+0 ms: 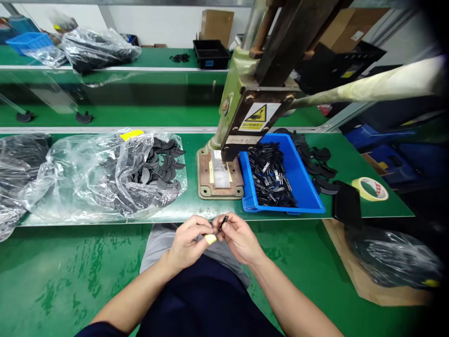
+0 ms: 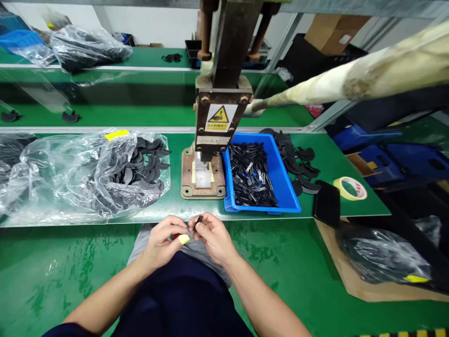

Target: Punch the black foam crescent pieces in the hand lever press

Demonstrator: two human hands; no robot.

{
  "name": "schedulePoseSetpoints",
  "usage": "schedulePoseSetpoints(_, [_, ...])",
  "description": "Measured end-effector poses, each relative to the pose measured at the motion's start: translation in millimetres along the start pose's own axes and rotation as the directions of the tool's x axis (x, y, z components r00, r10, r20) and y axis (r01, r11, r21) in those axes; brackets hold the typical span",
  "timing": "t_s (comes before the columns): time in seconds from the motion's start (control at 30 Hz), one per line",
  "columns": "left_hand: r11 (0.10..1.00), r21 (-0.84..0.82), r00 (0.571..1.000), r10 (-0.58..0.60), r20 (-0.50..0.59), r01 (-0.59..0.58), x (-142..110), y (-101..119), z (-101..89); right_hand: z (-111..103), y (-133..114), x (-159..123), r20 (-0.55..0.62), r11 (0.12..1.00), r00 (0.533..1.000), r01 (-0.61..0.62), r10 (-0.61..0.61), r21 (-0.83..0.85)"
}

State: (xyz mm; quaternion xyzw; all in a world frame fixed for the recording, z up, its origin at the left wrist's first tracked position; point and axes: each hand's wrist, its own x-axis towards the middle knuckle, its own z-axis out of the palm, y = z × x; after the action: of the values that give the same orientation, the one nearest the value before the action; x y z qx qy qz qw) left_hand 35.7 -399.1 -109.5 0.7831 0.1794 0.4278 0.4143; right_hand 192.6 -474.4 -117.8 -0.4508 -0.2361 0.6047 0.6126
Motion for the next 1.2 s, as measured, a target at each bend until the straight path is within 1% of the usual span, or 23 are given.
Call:
schedulePoseSetpoints(0.07, [0.999, 0.007, 0.999, -0.034, -0.023, 0.035, 5.6, 0.9, -9.0, -2.6, -5.5, 0.4, 0.086, 0.992, 0.990, -0.113, 0.108, 0.050])
schedulePoseSetpoints(0.13, [0.999, -0.015, 0.999, -0.031, -0.011, 0.031, 11.4, 2.2, -15.6, -4.1, -7.7, 0.5, 0.185, 0.969, 0.960, -0.229, 0.211, 0.087])
schedulePoseSetpoints(0.23, [0.995, -0.096, 0.994, 0.044, 0.104, -0.034, 17.2, 3.9, -18.1, -4.5, -5.4, 1.2, 0.308, 0.920, 0.901, -0.363, 0.306, 0.148])
schedulePoseSetpoints(0.3, [0.989, -0.130, 0.980, 0.092, 0.178, -0.070, 18.8, 4.5, -16.6, -6.0, -3.0, 1.4, 0.374, 0.883, 0.865, -0.427, 0.335, 0.197])
schedulePoseSetpoints(0.4, [0.986, -0.141, 0.961, 0.118, 0.249, -0.084, 20.7, 5.5, -13.1, -12.3, -1.0, 1.2, 0.463, 0.827, 0.818, -0.496, 0.343, 0.265])
schedulePoseSetpoints(0.47, [0.986, -0.139, 0.957, 0.121, 0.262, -0.087, 23.3, 6.6, -10.7, -18.0, -0.5, 1.3, 0.502, 0.796, 0.797, -0.525, 0.337, 0.300])
schedulePoseSetpoints(0.53, [0.989, -0.123, 0.958, 0.116, 0.263, -0.086, 28.4, 6.8, -8.5, -24.1, -0.2, 2.4, 0.516, 0.776, 0.790, -0.539, 0.332, 0.326])
schedulePoseSetpoints(0.57, [0.991, -0.106, 0.957, 0.110, 0.269, -0.084, 32.4, 5.8, -7.4, -27.1, 0.0, 3.0, 0.513, 0.771, 0.792, -0.540, 0.331, 0.337])
schedulePoseSetpoints(0.63, [0.998, -0.032, 0.961, 0.066, 0.269, -0.060, 44.3, 0.2, -5.9, -32.8, -0.2, 3.5, 0.487, 0.773, 0.813, -0.522, 0.321, 0.362])
schedulePoseSetpoints(0.7, [0.995, 0.102, 0.979, -0.013, 0.205, -0.009, 62.1, -12.0, -5.6, -37.4, -1.5, 1.2, 0.441, 0.788, 0.846, -0.481, 0.301, 0.385])
schedulePoseSetpoints(0.77, [0.966, 0.253, 0.992, -0.086, 0.093, 0.060, 84.3, -30.5, -5.9, -40.6, -4.4, -5.0, 0.407, 0.807, 0.869, -0.443, 0.281, 0.390])
schedulePoseSetpoints(0.8, [0.946, 0.314, 0.993, -0.104, 0.056, 0.081, 95.9, -41.3, -5.6, -41.8, -6.6, -9.2, 0.396, 0.817, 0.877, -0.428, 0.272, 0.386])
schedulePoseSetpoints(0.87, [0.915, 0.394, 0.994, -0.107, 0.030, 0.087, 117.5, -63.6, -3.2, -44.0, -12.3, -18.6, 0.387, 0.837, 0.887, -0.399, 0.250, 0.374])
schedulePoseSetpoints(0.97, [0.883, 0.467, 0.995, -0.073, 0.071, 0.031, 139.4, -91.3, 3.7, -49.9, -23.3, -30.4, 0.347, 0.870, 0.918, -0.321, 0.190, 0.374])
schedulePoseSetpoints(1.03, [0.865, 0.502, 0.992, -0.039, 0.119, -0.026, 146.1, -102.0, 6.5, -56.0, -30.7, -35.3, 0.304, 0.887, 0.942, -0.259, 0.143, 0.383])
schedulePoseSetpoints(1.1, [0.847, 0.524, 0.985, -0.003, 0.173, -0.090, 148.7, -106.4, 5.6, -62.4, -37.3, -38.7, 0.263, 0.899, 0.959, -0.205, 0.105, 0.388])
schedulePoseSetpoints(1.2, [0.833, 0.526, 0.963, 0.030, 0.268, -0.173, 149.7, -104.6, 0.7, -70.4, -48.8, -42.4, 0.228, 0.921, 0.972, -0.133, 0.050, 0.366])
